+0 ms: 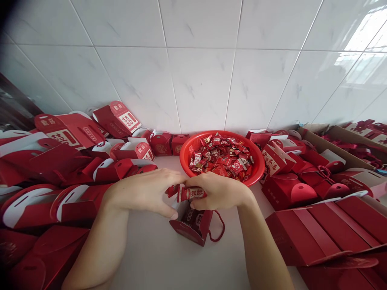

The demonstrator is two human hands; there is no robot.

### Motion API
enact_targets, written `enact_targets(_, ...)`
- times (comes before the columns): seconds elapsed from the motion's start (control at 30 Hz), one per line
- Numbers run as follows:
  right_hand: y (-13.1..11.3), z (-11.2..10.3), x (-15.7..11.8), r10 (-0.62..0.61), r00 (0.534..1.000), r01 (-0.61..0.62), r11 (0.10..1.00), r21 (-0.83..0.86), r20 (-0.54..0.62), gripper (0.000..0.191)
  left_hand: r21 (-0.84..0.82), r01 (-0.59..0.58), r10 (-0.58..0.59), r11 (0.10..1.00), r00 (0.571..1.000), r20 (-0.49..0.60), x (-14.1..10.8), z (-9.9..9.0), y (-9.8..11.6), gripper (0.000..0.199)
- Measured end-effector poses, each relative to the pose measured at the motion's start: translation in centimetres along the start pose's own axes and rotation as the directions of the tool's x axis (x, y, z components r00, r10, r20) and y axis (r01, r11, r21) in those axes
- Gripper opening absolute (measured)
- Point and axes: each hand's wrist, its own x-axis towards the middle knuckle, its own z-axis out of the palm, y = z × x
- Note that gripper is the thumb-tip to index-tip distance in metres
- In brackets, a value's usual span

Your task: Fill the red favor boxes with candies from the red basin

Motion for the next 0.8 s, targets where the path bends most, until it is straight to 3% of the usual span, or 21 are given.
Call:
enact_targets(0.13,0.6,-0.4,-0.6,-0.055,0.998,0.054,0.998,0.034,0.031,0.016,-0.032,-0.124,0.121,0.992,0.99,-0.071,-0.1,-0.3,0.3,0.029)
enact_targets(0.23,0.5,-0.3,-0.5,-0.02,0.997,0.019,1.0,0.025,0.071,0.016,-0.024,-0.212,0.208,0.977,0.973,-0.096,0.2,-0.2,0.5,0.016)
enact_targets(0.37,-0.2,0.1,0.0,0.067,0.988,-0.052,0.993,-0.106,0.142,0.013,-0.045,-0.273,0.272,0.961,0.962,-0.039,1.0,0.4,0.6,0.023)
enact_targets(0.47,-0.8,0.9,0.5,0.154,0.97,-0.109,0.968,-0.226,0.19,0.008,-0.006,-0.227,0.227,0.974,0.974,0.016,1.3,0.9,0.6,0.022)
enact_targets(0.57,-1.2,1.7,0.8,0.222,0.964,-0.166,0.933,-0.319,0.148,0.007,0.076,-0.104,0.098,0.992,0.993,0.071,1.0,1.3,0.9,0.007)
enact_targets(0.63,-1.3,2.2,1.0,0.235,0.966,-0.184,0.915,-0.359,0.104,0.004,0.092,-0.056,0.045,0.994,0.992,0.119,0.7,1.3,1.1,0.017)
enact_targets(0.7,-1.5,2.5,1.2,0.228,0.97,-0.18,0.908,-0.379,0.085,0.007,0.078,-0.052,0.041,0.996,0.99,0.135,0.5,1.4,1.3,0.03)
enact_targets(0.8,-1.4,2.7,1.5,0.227,0.969,-0.174,0.909,-0.378,0.101,0.009,0.068,-0.067,0.057,0.995,0.988,0.142,0.6,1.5,1.1,0.019)
